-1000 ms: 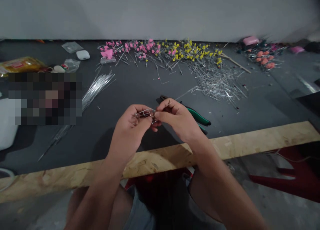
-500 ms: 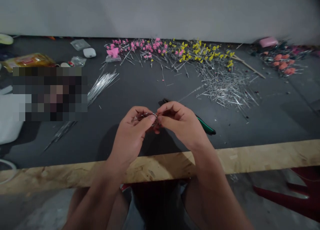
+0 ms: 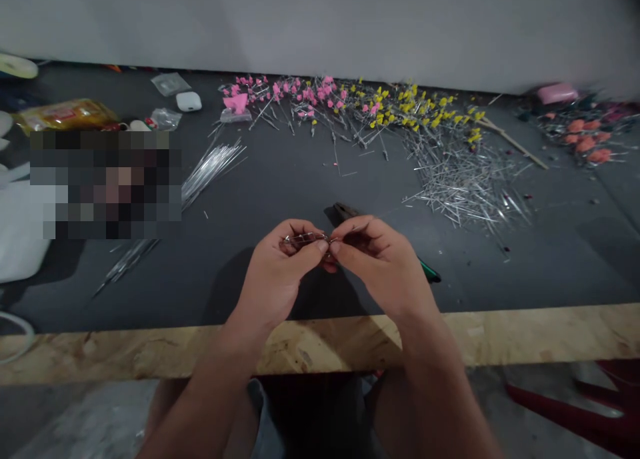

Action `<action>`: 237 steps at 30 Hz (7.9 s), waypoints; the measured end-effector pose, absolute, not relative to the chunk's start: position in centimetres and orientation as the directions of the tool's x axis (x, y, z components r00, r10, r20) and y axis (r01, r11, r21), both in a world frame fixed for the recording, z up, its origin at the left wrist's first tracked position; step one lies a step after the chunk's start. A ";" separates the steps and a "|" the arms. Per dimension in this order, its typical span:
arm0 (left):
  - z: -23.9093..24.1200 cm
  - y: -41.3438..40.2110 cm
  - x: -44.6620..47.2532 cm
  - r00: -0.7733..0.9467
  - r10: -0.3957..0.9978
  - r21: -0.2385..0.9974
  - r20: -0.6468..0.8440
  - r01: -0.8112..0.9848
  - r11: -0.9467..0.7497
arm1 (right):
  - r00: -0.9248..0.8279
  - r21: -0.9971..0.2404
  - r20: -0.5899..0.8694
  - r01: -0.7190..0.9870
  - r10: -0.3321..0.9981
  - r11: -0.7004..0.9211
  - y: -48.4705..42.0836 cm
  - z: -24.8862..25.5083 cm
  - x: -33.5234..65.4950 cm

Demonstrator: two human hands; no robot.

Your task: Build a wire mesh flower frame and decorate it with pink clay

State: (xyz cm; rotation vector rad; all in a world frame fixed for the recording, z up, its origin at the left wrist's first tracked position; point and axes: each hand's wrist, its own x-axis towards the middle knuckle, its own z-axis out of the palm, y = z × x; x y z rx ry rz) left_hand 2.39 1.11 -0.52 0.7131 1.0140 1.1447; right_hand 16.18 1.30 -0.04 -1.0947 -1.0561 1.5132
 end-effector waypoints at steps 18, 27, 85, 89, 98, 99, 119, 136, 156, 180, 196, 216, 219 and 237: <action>-0.1 0.5 1.5 0.090 0.960 0.865 -0.267 -0.418 0.279 | -0.127 -0.962 -0.088 -0.247 0.988 -0.118 0.4 0.5 15.4; 0.8 0.3 0.9 0.106 0.955 0.857 -0.276 -0.422 0.294 | -0.016 -0.960 -0.076 -0.270 0.997 -0.078 -0.2 1.5 14.4; 1.1 1.1 -0.4 0.139 0.972 0.894 -0.189 -0.385 0.229 | -0.037 -0.949 0.220 -0.241 0.975 0.205 0.2 -0.7 14.0; 0.8 1.2 -0.3 0.100 0.976 0.911 -0.193 -0.352 0.216 | -0.075 -0.964 0.180 -0.211 0.981 0.161 0.6 -1.0 14.1; 0.0 2.2 -1.9 -0.090 0.986 0.933 -0.142 -0.346 0.103 | -0.003 -0.863 0.024 0.504 1.000 0.022 1.4 -0.4 21.6; -0.1 2.2 -2.1 -0.093 0.985 0.934 -0.143 -0.341 0.104 | -0.026 -0.794 -0.052 0.608 0.998 -0.026 1.2 -0.6 22.7; 0.1 2.4 -1.9 -0.057 0.991 0.915 -0.125 -0.393 0.093 | -0.201 -0.853 -0.471 0.353 0.859 -0.385 -2.9 1.0 22.6; 0.0 2.3 -1.4 -0.022 0.990 0.908 -0.138 -0.403 0.117 | -0.398 -0.900 -0.399 0.341 0.826 -0.271 -3.8 1.7 20.0; 0.6 2.4 -1.4 -0.071 0.987 0.928 -0.143 -0.357 0.108 | -0.413 -0.918 -0.362 0.313 0.836 -0.243 -3.6 1.7 19.0; -1.1 0.4 1.4 0.142 0.958 0.810 -0.249 -0.512 0.287 | -0.306 -0.928 -0.036 0.363 0.951 0.081 -1.3 -0.2 14.9; -0.7 -0.6 3.0 -0.002 1.000 0.927 -0.020 -0.376 0.018 | -0.372 -0.955 0.019 0.267 0.928 0.126 -1.4 -1.4 13.8; -0.3 0.1 3.6 -0.130 0.979 0.936 -0.155 -0.337 0.104 | -0.317 -0.989 0.004 0.138 0.948 0.051 -0.8 -2.5 12.9; -0.8 0.4 2.1 0.049 0.988 0.897 -0.144 -0.416 0.151 | -0.290 -0.993 -0.077 0.108 0.954 -0.048 -1.1 -1.8 13.8; -0.6 2.8 -1.6 -0.136 0.987 0.917 -0.080 -0.398 0.019 | -0.398 -0.905 -0.302 0.405 0.866 -0.130 -1.5 0.3 19.2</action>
